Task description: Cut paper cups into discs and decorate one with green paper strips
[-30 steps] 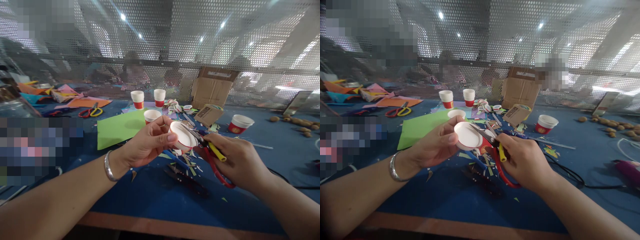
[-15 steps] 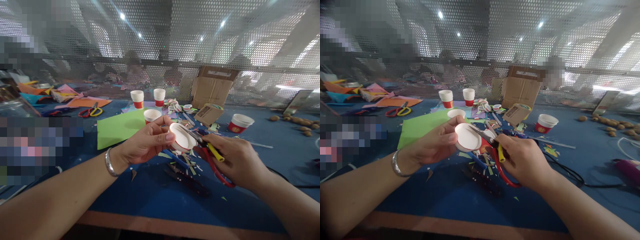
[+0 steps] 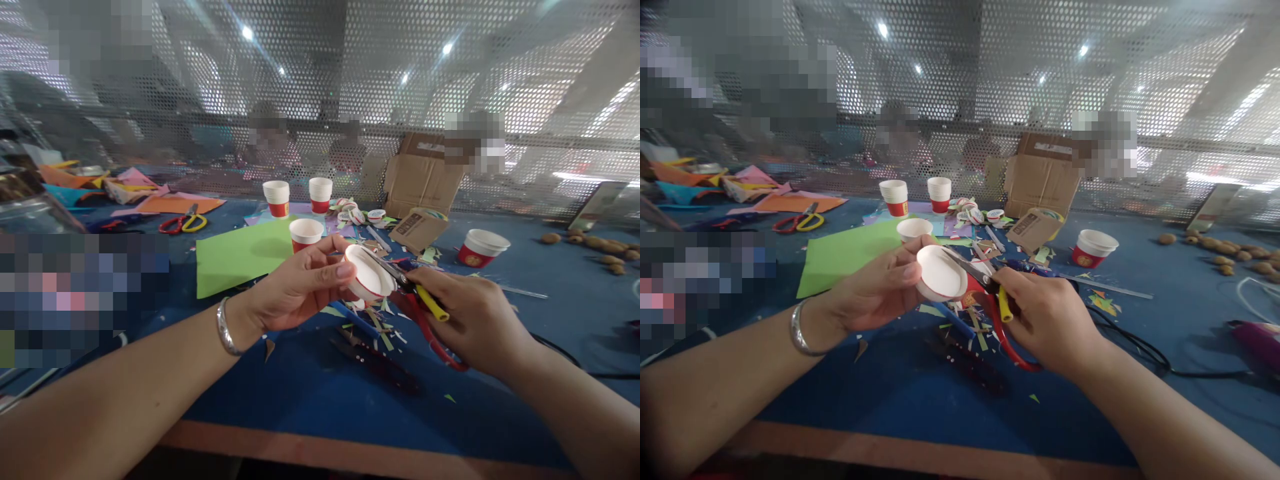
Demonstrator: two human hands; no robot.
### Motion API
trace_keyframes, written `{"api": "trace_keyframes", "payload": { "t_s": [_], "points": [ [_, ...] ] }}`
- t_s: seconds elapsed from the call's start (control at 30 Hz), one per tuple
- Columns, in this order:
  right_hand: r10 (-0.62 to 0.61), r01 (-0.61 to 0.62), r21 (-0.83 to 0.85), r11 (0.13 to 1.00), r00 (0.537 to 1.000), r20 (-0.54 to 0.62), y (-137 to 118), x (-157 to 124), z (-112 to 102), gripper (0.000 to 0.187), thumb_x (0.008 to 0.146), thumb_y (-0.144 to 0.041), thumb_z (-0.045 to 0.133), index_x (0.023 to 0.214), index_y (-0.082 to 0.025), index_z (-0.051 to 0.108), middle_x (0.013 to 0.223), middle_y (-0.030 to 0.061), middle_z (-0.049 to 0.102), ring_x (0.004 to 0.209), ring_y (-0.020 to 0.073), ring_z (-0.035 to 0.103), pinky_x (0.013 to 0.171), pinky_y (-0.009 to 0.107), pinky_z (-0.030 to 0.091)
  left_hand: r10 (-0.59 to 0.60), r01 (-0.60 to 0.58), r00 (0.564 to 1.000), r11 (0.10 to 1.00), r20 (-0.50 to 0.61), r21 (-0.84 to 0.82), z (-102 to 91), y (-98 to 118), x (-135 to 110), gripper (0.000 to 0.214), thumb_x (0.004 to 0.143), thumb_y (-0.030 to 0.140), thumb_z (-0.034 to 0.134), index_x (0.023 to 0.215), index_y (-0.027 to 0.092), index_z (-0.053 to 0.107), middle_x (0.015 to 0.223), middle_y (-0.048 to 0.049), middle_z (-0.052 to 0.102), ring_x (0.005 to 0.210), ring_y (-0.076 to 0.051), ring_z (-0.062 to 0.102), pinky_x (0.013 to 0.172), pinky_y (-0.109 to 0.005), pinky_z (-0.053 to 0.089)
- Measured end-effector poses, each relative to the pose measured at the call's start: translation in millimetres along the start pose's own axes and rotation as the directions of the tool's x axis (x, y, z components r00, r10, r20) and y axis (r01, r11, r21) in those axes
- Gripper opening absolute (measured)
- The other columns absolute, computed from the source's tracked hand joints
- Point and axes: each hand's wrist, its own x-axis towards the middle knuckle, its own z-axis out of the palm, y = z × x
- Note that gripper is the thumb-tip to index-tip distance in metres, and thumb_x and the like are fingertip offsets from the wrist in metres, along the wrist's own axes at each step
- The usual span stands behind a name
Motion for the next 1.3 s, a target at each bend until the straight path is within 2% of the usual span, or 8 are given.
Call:
{"api": "trace_keyframes", "payload": {
  "t_s": [0.1, 0.2, 0.47, 0.63, 0.73, 0.9, 1.13, 1.3],
  "points": [
    [0.047, -0.047, 0.046, 0.998, 0.999, -0.007, -1, 1, 2, 0.020, 0.089, -0.022, 0.050, 0.096, -0.016, 0.068, 0.084, 0.0117, 0.079, 0.064, 0.0239, 0.075, 0.052, 0.029, 0.049, 0.023, -0.023, 1.000, 1.000, 0.010, -0.022, 0.3, -4, 2, 0.024, 0.085, 0.030, 0.078, 0.094, 0.018, 0.059, 0.092, -0.0020, 0.074, 0.083, -0.015, 0.074, 0.073, -0.024, 0.058],
    [0.067, -0.066, 0.081, 0.995, 0.998, -0.014, -3, 3, 2, 0.018, 0.092, -0.028, 0.053, 0.095, -0.017, 0.068, 0.078, 0.0089, 0.078, 0.062, 0.0221, 0.073, 0.052, 0.028, 0.049, 0.013, -0.014, 1.000, 0.999, -0.017, -0.032, 0.9, -4, 1, 0.024, 0.084, 0.028, 0.079, 0.093, 0.020, 0.058, 0.089, -0.0002, 0.074, 0.082, -0.015, 0.074, 0.074, -0.024, 0.059],
    [-0.053, 0.054, 0.010, 0.999, 0.997, -0.048, -3, 2, -4, 0.025, 0.090, -0.020, 0.044, 0.096, -0.016, 0.067, 0.072, 0.0103, 0.077, 0.054, 0.0218, 0.071, 0.049, 0.028, 0.047, -0.009, 0.009, 1.000, 0.999, -0.009, -0.043, 1.3, 0, -3, 0.028, 0.081, 0.026, 0.082, 0.092, 0.019, 0.057, 0.086, 0.0001, 0.071, 0.078, -0.012, 0.071, 0.071, -0.020, 0.057],
    [-0.038, 0.039, 0.052, 0.998, 0.999, -0.026, -4, 2, -4, 0.020, 0.090, -0.019, 0.048, 0.096, -0.016, 0.067, 0.069, 0.0072, 0.074, 0.055, 0.0216, 0.070, 0.049, 0.028, 0.045, -0.038, 0.038, 0.999, 0.999, -0.005, -0.003, -2.1, 2, -2, 0.033, 0.077, 0.029, 0.085, 0.091, 0.018, 0.057, 0.085, 0.0001, 0.068, 0.076, -0.012, 0.068, 0.069, -0.021, 0.056],
    [-0.042, 0.044, 0.082, 0.996, 0.999, -0.023, -5, 2, -3, 0.016, 0.091, -0.019, 0.049, 0.090, -0.017, 0.065, 0.063, 0.0049, 0.070, 0.051, 0.0194, 0.066, 0.048, 0.027, 0.042, -0.079, 0.079, 0.997, 0.996, -0.007, 0.045, -4.0, 4, -3, 0.039, 0.072, 0.030, 0.088, 0.091, 0.019, 0.056, 0.084, 0.0007, 0.065, 0.076, -0.012, 0.065, 0.070, -0.023, 0.055],
    [-0.099, 0.100, 0.028, 0.995, 0.995, -0.018, -4, 1, -2, 0.023, 0.091, -0.016, 0.046, 0.101, -0.013, 0.066, 0.074, 0.0104, 0.076, 0.054, 0.0196, 0.066, 0.050, 0.028, 0.044, -0.104, 0.104, 0.994, 0.994, -0.023, 0.041, -6.0, 4, -4, 0.045, 0.068, 0.031, 0.091, 0.096, 0.019, 0.057, 0.085, 0.0016, 0.063, 0.077, -0.012, 0.064, 0.070, -0.023, 0.053],
    [-0.112, 0.115, 0.053, 0.992, 0.991, -0.072, -3, -3, 2, 0.027, 0.102, -0.031, 0.040, 0.100, -0.018, 0.063, 0.074, 0.0089, 0.076, 0.055, 0.0195, 0.066, 0.051, 0.028, 0.044, -0.115, 0.115, 0.993, 0.993, 0.036, 0.016, -6.7, 3, -4, 0.046, 0.070, 0.033, 0.090, 0.096, 0.019, 0.056, 0.086, 0.0007, 0.063, 0.081, -0.015, 0.066, 0.074, -0.028, 0.055],
    [-0.153, 0.156, 0.064, 0.986, 0.987, -0.056, 2, -5, 1, 0.023, 0.100, -0.025, 0.040, 0.101, -0.018, 0.062, 0.075, 0.0087, 0.075, 0.056, 0.0200, 0.067, 0.051, 0.029, 0.045, -0.130, 0.129, 0.990, 0.991, 0.060, 0.023, -8.0, 3, -5, 0.048, 0.070, 0.036, 0.090, 0.098, 0.019, 0.055, 0.088, -0.0004, 0.064, 0.082, -0.017, 0.066, 0.075, -0.030, 0.055]
  ]
}}
